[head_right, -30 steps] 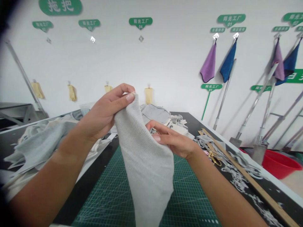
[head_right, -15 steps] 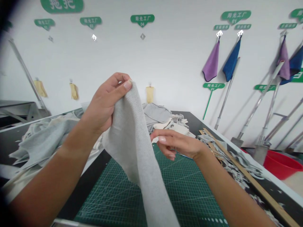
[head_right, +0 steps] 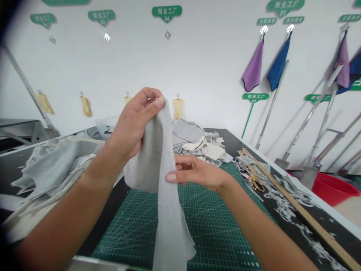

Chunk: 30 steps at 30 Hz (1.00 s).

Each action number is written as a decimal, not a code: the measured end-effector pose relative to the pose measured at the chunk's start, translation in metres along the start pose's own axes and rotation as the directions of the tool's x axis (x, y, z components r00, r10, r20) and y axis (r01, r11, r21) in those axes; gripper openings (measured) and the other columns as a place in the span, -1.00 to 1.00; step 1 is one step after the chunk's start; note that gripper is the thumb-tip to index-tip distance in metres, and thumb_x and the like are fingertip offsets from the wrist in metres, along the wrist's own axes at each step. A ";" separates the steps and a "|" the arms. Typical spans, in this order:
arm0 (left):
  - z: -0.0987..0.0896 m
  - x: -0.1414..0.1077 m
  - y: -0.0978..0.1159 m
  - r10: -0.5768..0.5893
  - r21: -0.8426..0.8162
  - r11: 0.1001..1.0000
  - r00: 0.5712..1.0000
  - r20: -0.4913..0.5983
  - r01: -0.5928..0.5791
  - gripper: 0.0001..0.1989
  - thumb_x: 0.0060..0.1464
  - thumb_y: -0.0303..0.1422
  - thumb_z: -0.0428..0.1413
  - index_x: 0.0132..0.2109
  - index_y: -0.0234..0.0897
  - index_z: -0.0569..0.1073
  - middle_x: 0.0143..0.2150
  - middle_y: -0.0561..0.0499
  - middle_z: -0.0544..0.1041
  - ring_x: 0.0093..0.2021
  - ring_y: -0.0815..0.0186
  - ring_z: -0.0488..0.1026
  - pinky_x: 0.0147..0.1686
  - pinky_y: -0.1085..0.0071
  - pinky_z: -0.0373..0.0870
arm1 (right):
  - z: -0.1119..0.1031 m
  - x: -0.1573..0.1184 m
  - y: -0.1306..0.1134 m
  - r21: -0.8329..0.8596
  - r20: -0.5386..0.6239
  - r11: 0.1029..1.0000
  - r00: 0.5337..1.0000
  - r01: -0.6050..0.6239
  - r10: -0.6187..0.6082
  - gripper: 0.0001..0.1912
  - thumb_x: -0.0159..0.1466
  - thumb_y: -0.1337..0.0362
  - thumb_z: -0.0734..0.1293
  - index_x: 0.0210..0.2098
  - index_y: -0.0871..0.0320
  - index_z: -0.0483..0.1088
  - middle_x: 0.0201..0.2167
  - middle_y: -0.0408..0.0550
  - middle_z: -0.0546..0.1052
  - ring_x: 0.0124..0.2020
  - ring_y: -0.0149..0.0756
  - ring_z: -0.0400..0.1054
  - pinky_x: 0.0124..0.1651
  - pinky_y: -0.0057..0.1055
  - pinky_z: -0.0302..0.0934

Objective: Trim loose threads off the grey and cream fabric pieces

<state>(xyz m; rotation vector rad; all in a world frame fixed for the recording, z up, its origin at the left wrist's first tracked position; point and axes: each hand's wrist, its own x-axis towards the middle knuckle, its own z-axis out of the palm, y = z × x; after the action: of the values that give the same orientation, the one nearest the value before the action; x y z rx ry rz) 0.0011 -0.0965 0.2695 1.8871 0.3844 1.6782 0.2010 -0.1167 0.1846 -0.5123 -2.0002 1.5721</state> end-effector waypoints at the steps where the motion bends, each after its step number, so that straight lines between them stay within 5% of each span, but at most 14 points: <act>1: 0.000 0.000 0.000 0.003 -0.011 1.000 1.000 -0.018 -0.003 -0.78 0.26 -0.15 0.13 -0.09 -0.17 0.42 -0.28 0.05 0.44 -0.20 0.28 0.49 -0.23 0.40 0.42 | -0.001 0.000 0.001 -0.007 -0.047 1.000 0.999 -0.017 0.016 -0.76 0.25 0.18 0.47 -0.16 0.18 0.53 -0.33 -0.14 0.53 -0.31 -0.42 0.40 -0.23 -0.48 0.33; 8: -0.026 0.007 -0.005 0.051 -0.056 0.996 0.978 -0.204 -0.064 -0.81 0.24 -0.18 0.17 -0.15 -0.18 0.41 -0.27 0.04 0.42 -0.22 0.31 0.44 -0.21 0.41 0.36 | -0.031 -0.016 -0.006 -0.101 -0.398 0.975 0.906 -0.201 0.145 -0.61 0.15 0.11 0.52 -0.07 0.14 0.57 -0.11 0.01 0.61 -0.15 -0.17 0.50 -0.12 -0.30 0.43; 16: -0.078 0.013 -0.028 0.005 -0.050 0.998 0.933 -0.361 -0.025 -0.71 0.10 -0.09 0.27 -0.18 -0.11 0.41 -0.31 0.06 0.46 -0.14 0.24 0.47 -0.23 0.41 0.40 | -0.071 -0.050 -0.018 -0.224 -0.454 0.867 0.835 -0.445 0.311 -0.54 0.09 -0.06 0.51 -0.13 0.08 0.57 -0.19 0.01 0.62 -0.19 -0.08 0.51 -0.20 -0.25 0.43; 20: -0.088 0.012 -0.039 -0.035 -0.089 0.996 0.933 -0.358 0.003 -0.74 0.13 -0.13 0.25 -0.18 -0.15 0.42 -0.29 0.05 0.47 -0.16 0.28 0.46 -0.25 0.43 0.39 | -0.089 -0.060 -0.007 -0.374 -0.541 0.816 0.818 -0.442 0.195 -0.57 0.08 -0.12 0.49 -0.28 0.10 0.50 -0.37 -0.06 0.55 -0.30 -0.19 0.44 -0.32 -0.34 0.32; 25: -0.084 0.010 -0.041 -0.050 -0.012 0.999 0.928 -0.369 0.049 -0.71 0.11 -0.07 0.24 -0.20 -0.13 0.40 -0.28 0.05 0.48 -0.16 0.26 0.45 -0.25 0.39 0.35 | -0.107 -0.068 0.015 -0.453 -0.625 0.744 0.770 -0.492 0.129 -0.54 0.12 -0.15 0.44 -0.21 0.08 0.45 -0.47 -0.16 0.44 -0.46 -0.32 0.32 -0.48 -0.44 0.14; 30: -0.094 0.011 -0.040 -0.011 0.080 0.996 0.922 -0.386 0.046 -0.69 0.13 -0.06 0.22 -0.15 -0.12 0.38 -0.25 0.09 0.44 -0.18 0.32 0.35 -0.20 0.37 0.31 | -0.119 -0.084 0.015 -0.598 -0.661 0.555 0.747 -0.578 0.066 -0.63 0.17 -0.12 0.40 -0.36 0.07 0.52 -0.57 -0.13 0.47 -0.52 -0.29 0.33 -0.44 -0.36 0.14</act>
<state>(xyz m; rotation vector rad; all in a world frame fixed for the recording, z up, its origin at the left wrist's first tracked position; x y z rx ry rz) -0.0816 -0.0373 0.2585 1.5920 0.6471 2.0441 0.3404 -0.0720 0.1756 -1.6104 -2.0404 0.4375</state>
